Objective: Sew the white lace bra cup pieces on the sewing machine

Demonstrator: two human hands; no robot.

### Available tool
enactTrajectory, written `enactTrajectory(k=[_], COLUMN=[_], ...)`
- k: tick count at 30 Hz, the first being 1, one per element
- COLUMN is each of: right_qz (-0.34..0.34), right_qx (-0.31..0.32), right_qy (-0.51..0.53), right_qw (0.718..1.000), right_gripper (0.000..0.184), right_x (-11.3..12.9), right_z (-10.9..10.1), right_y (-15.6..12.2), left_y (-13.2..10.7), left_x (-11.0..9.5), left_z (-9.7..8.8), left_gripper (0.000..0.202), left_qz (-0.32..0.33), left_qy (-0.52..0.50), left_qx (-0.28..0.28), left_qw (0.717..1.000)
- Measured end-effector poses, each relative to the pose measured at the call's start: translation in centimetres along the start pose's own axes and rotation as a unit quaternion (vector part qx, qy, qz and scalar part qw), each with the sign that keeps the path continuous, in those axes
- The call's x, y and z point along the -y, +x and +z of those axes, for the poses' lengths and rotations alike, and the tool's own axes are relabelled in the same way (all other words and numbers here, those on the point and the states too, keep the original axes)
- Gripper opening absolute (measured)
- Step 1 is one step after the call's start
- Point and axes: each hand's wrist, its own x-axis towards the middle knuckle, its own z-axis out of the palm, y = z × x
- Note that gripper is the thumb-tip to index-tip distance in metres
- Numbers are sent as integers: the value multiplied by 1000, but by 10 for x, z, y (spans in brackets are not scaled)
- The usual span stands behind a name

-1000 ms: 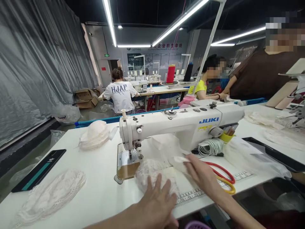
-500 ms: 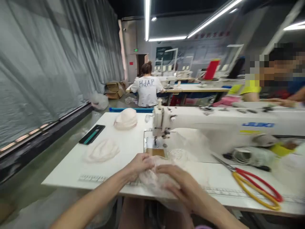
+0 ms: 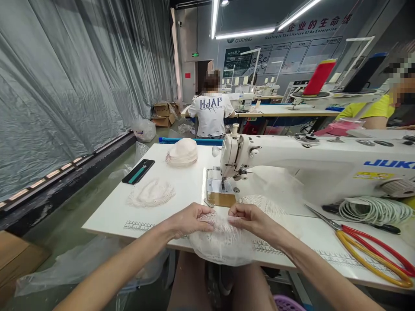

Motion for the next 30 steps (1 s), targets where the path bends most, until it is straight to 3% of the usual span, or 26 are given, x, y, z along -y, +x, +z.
enactTrajectory(k=[3, 7, 11, 16, 20, 25, 28, 30], right_qz=[-34, -73, -46, -51, -59, -8, 18, 1], right_qx=[-12, -68, -98, -119, -108, -134, -159, -157], right_qy=[-34, -119, -153, -152, -142, -219, -258, -284], right_qw=[999, 988, 982, 980, 982, 966, 953, 946], right_gripper=[30, 18, 21, 13, 13, 17, 11, 6], right_x=[1, 0, -4, -7, -10, -21, -26, -35], right_z=[-2, 3, -3, -12, -12, -25, -31, -36], right_y=[5, 0, -5, -8, -5, -1, -15, -28], left_y=[7, 21, 35, 43, 45, 69, 74, 75], left_x=[-2, 8, 16, 14, 18, 27, 21, 13], left_z=[0, 12, 8, 3, -1, -15, -6, 5], left_gripper=[41, 44, 42, 46, 43, 40, 29, 22], left_qz=[0, 15, -21, -80, -65, -31, -22, 7], left_qy=[22, 112, 97, 64, 110, 191, 198, 227], left_qx=[-23, -126, -112, -31, -45, -72, -102, -103], left_qw=[999, 986, 989, 994, 991, 978, 975, 968])
